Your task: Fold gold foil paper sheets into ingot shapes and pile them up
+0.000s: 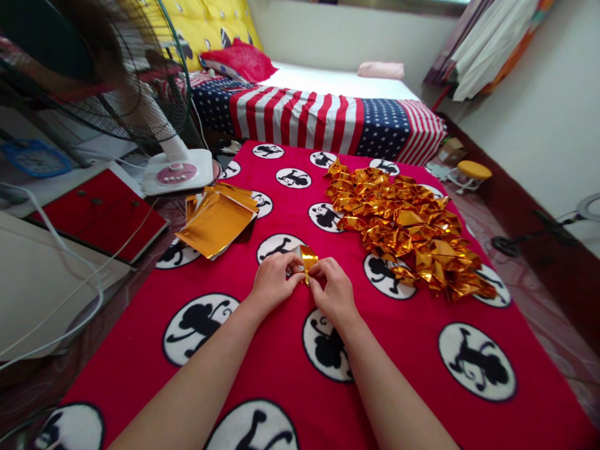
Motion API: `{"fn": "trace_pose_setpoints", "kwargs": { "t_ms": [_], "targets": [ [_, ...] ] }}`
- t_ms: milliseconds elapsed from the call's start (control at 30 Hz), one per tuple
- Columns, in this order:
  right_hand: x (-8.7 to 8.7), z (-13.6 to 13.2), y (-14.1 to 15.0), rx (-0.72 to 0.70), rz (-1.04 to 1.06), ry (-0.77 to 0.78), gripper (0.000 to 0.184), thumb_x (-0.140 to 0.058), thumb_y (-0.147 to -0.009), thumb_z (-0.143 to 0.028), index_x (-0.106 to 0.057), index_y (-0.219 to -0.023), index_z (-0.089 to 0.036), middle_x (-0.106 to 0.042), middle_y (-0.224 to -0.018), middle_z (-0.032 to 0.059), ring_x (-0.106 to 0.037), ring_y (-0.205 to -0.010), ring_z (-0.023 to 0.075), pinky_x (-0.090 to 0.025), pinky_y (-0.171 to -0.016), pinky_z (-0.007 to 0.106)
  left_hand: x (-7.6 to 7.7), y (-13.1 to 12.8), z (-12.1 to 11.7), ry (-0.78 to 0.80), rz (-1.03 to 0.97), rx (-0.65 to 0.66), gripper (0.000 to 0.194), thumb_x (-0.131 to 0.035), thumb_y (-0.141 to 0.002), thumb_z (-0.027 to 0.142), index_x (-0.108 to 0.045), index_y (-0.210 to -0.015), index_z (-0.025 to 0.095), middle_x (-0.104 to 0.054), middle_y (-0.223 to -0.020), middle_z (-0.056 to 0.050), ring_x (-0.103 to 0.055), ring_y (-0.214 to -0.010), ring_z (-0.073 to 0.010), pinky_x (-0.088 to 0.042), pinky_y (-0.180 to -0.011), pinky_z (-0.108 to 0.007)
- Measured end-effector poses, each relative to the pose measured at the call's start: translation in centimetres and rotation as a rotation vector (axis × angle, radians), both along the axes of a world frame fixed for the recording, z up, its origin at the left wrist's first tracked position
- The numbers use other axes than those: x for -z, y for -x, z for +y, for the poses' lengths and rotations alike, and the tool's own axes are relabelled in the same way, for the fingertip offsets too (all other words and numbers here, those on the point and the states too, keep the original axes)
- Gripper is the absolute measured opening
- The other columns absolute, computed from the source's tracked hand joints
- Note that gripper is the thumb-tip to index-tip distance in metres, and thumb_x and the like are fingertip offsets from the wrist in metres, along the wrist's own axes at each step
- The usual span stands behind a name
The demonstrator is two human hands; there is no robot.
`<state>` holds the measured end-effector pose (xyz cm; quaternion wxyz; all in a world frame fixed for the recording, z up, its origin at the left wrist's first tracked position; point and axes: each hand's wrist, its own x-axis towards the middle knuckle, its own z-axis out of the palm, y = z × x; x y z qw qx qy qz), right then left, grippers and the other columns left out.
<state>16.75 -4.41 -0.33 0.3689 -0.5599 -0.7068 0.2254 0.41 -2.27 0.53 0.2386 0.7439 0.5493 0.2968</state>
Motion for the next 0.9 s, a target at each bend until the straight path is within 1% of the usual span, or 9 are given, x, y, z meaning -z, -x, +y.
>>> {"fn": "trace_pose_setpoints", "kwargs": {
  "t_ms": [133, 267, 600, 900],
  "targets": [
    [-0.17, -0.07, -0.02, -0.001, -0.004, 0.006, 0.011, -0.059, -0.078, -0.012, -0.056, -0.079, -0.022, -0.057, -0.085, 0.0017, -0.055, -0.081, 0.0182, -0.044, -0.071, 0.029, 0.23, 0.05, 0.04, -0.012, -0.012, 0.007, 0.012, -0.072, -0.075, 0.017, -0.068, -0.086, 0.021, -0.067, -0.075, -0.001, -0.060, -0.073, -0.0161, -0.047, -0.068, -0.028],
    [-0.33, -0.15, -0.03, -0.003, -0.004, 0.008, 0.012, -0.059, -0.078, -0.012, -0.055, -0.078, -0.023, -0.056, -0.084, 0.0017, -0.055, -0.081, 0.0184, -0.044, -0.071, 0.030, 0.13, 0.10, 0.01, -0.010, -0.026, -0.009, 0.010, -0.071, -0.075, 0.017, -0.069, -0.084, 0.020, -0.066, -0.074, -0.001, -0.060, -0.071, -0.0159, -0.047, -0.066, -0.027],
    [-0.29, -0.08, 0.03, -0.001, -0.016, 0.020, 0.011, -0.059, -0.079, -0.012, -0.056, -0.079, -0.022, -0.056, -0.084, 0.0014, -0.055, -0.081, 0.0179, -0.043, -0.071, 0.029, -0.01, 0.13, -0.06, 0.061, -0.096, 0.001, 0.011, -0.068, -0.077, 0.016, -0.071, -0.087, 0.019, -0.066, -0.077, -0.002, -0.061, -0.071, -0.0145, -0.048, -0.068, -0.026],
    [-0.37, -0.16, -0.06, -0.005, -0.034, 0.000, 0.010, -0.061, -0.078, -0.013, -0.056, -0.080, -0.022, -0.057, -0.085, 0.0017, -0.055, -0.081, 0.0180, -0.044, -0.070, 0.029, 0.16, 0.38, -0.02, 0.027, -0.074, 0.016, 0.007, -0.068, -0.077, 0.019, -0.072, -0.083, 0.021, -0.067, -0.076, -0.002, -0.060, -0.071, -0.0147, -0.047, -0.065, -0.025]
  ]
}}
